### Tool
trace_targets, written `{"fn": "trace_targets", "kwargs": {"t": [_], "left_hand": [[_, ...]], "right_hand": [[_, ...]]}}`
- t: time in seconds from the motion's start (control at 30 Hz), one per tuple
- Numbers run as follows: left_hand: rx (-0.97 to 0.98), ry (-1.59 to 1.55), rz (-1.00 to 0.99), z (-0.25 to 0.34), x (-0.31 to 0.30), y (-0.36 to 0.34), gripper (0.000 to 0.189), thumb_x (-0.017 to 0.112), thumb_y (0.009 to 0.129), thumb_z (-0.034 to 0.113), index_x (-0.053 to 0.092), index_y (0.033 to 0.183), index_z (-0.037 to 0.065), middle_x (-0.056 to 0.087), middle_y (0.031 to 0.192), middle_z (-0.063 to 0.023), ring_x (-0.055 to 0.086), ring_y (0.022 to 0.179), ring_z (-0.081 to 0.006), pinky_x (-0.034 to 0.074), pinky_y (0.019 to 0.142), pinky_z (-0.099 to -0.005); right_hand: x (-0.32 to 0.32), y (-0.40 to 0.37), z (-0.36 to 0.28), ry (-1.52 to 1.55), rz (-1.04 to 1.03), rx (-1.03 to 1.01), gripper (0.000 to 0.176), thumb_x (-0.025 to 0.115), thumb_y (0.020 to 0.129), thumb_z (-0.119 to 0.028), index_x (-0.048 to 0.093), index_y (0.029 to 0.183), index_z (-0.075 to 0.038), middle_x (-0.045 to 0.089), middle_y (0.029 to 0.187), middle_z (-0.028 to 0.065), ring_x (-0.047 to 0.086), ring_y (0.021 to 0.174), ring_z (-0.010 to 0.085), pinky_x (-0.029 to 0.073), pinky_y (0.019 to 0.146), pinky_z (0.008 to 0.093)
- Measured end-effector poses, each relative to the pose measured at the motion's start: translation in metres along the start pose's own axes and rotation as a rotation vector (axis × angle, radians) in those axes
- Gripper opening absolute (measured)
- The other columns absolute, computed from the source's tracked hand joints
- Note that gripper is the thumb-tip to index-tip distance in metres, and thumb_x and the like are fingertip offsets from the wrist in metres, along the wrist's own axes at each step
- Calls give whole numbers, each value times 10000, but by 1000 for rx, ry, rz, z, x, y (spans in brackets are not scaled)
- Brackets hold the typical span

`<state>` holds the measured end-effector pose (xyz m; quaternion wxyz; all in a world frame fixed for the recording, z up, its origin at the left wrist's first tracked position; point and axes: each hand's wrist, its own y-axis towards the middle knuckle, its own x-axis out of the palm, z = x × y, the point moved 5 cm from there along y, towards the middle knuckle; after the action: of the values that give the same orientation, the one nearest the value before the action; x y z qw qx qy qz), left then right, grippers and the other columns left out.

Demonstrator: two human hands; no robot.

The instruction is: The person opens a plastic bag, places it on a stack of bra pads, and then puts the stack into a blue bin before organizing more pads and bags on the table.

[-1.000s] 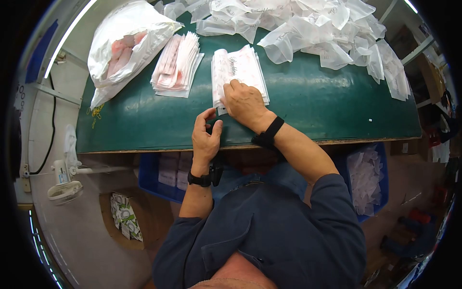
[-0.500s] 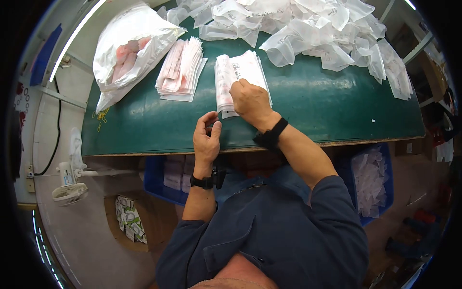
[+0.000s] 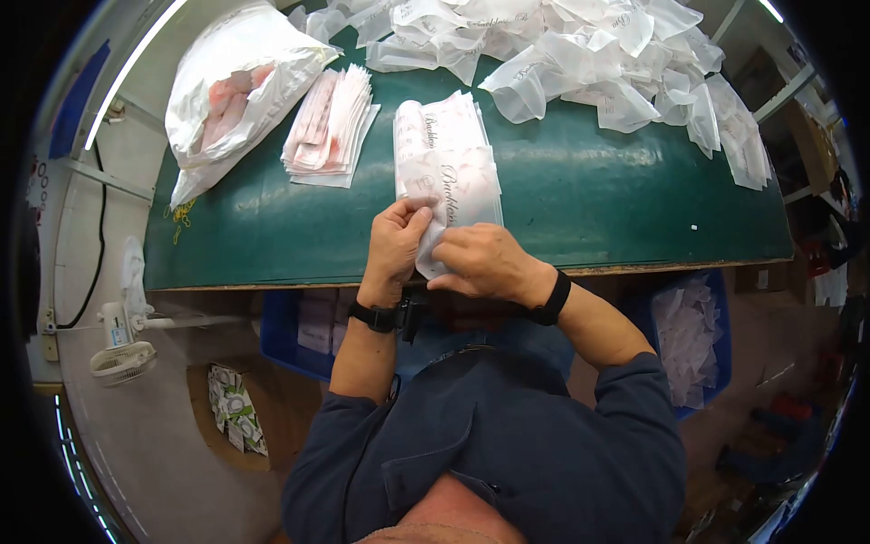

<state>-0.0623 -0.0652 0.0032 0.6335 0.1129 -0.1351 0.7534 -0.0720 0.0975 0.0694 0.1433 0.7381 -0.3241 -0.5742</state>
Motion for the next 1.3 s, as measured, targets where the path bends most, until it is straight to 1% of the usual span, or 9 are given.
{"fn": "trace_targets", "kwargs": {"t": [0.1, 0.2, 0.23, 0.33, 0.47, 0.6, 0.77, 1.0, 1.3], "left_hand": [[48, -14, 20, 0, -6, -12, 274, 635, 1012, 87, 603, 1249, -46, 722, 1035, -72, 671, 883, -107, 544, 813, -245], [119, -87, 1, 3, -2, -24, 247, 633, 1011, 80, 616, 1221, -49, 721, 1038, -71, 669, 883, -108, 544, 822, -248], [86, -110, -15, 1, 2, -26, 235, 632, 1010, 75, 622, 1208, -50, 721, 1035, -68, 669, 883, -108, 545, 823, -250], [21, -156, -58, 7, 18, -28, 210, 631, 1008, 64, 632, 1183, -52, 721, 1028, -62, 670, 884, -109, 547, 826, -255], [-4, -271, 58, 31, 25, -37, 200, 648, 998, 57, 657, 1164, -55, 722, 1029, -54, 666, 893, -105, 543, 823, -255], [15, 23, -25, 11, 17, -31, 204, 668, 990, 65, 675, 1154, -56, 724, 1034, -52, 659, 901, -103, 536, 813, -252], [22, -147, 4, 2, 17, -33, 212, 691, 981, 85, 693, 1144, -50, 726, 1037, -51, 654, 904, -103, 528, 803, -249], [41, -30, 76, -5, 10, -34, 253, 700, 972, 80, 674, 1192, -42, 727, 1073, -70, 672, 917, -131, 542, 824, -270], [-47, -162, -75, -3, 16, -34, 213, 721, 956, 87, 701, 1137, -23, 722, 1040, -51, 657, 898, -124, 536, 814, -280]], "right_hand": [[-21, 0, 22, 97, 190, 208, 197, 778, 878, -189, 664, 952, -45, 642, 828, 61, 628, 723, 195, 500, 642, 310], [-14, -14, 70, 596, 529, 797, 229, 759, 928, -201, 681, 1048, -22, 687, 902, 30, 609, 738, 127, 504, 679, 278], [-15, -17, 69, 596, 537, 806, 229, 759, 928, -201, 681, 1048, -22, 687, 902, 30, 609, 738, 127, 504, 679, 278], [4, -15, 62, 1078, 284, 908, 192, 735, 959, -170, 685, 1043, -5, 688, 909, -7, 591, 744, 94, 500, 675, 268], [-5, -11, 47, 691, 360, 718, 167, 738, 954, -155, 692, 1004, -3, 659, 828, -7, 581, 717, 98, 489, 660, 258], [-7, -5, 27, 533, 234, 474, 158, 727, 961, -156, 693, 955, -2, 642, 782, 9, 568, 689, 104, 474, 635, 261], [-6, -6, 25, 764, 245, 580, 166, 729, 956, -156, 681, 911, -4, 608, 731, 32, 548, 649, 125, 455, 599, 289], [-10, -15, 27, 301, 266, 498, 186, 744, 941, -151, 675, 871, 7, 615, 731, 51, 542, 625, 137, 447, 578, 301], [-15, -10, 17, 661, 335, 448, 134, 727, 956, -119, 711, 939, 14, 659, 772, 23, 548, 652, 99, 460, 584, 274]]}}
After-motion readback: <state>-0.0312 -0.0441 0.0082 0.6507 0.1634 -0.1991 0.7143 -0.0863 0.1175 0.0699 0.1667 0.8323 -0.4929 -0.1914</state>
